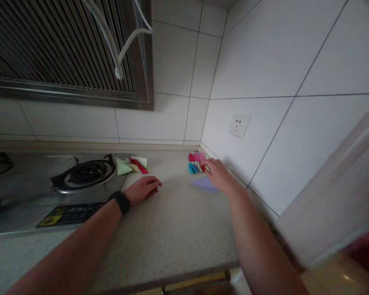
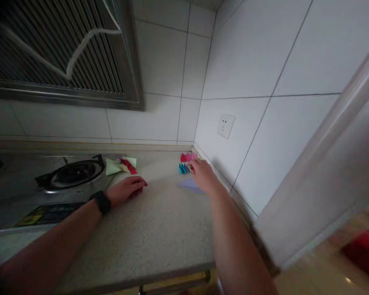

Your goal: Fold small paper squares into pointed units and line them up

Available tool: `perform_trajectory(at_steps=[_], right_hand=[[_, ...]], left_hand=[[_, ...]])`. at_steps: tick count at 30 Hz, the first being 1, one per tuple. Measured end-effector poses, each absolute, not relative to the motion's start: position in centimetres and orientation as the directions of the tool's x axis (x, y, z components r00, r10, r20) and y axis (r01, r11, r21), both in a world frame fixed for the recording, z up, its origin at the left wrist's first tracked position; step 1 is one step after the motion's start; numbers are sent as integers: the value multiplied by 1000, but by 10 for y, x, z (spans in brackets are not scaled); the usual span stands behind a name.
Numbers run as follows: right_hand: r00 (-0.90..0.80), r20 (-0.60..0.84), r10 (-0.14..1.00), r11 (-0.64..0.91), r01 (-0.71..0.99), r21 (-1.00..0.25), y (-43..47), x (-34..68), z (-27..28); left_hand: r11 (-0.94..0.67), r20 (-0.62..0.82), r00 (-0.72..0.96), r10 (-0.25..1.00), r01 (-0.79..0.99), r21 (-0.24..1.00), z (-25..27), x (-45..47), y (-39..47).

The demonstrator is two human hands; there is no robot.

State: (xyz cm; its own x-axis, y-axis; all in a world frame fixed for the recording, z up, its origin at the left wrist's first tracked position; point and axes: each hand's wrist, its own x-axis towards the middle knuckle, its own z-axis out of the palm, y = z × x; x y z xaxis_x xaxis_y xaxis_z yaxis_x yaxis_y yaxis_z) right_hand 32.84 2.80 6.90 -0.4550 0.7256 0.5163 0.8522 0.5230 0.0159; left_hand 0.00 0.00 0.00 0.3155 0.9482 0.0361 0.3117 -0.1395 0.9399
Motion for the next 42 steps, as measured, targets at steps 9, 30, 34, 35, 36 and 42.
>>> perform_trajectory(at_steps=[9,30,34,35,36,42], right_hand=[[-463,155,873,481,870,-109,39,322,46],[-352,82,932,358,931,-75,43,335,40],[-356,84,931,360,932,-36,43,332,41],[-361,84,929,364,931,-27,44,332,41],[-365,87,927,368,930,-18,44,332,41],[-401,84,912,405,914,-35,46,332,43]], left_hand=[[-152,35,334,942,332,931,3,1,-2],[-182,52,344,937,356,917,3,0,-3],[-178,41,352,935,366,914,3,0,-2],[-178,38,353,935,373,911,3,0,-2],[-177,34,354,935,381,907,3,1,-2],[-191,35,346,938,429,883,5,1,-3]])
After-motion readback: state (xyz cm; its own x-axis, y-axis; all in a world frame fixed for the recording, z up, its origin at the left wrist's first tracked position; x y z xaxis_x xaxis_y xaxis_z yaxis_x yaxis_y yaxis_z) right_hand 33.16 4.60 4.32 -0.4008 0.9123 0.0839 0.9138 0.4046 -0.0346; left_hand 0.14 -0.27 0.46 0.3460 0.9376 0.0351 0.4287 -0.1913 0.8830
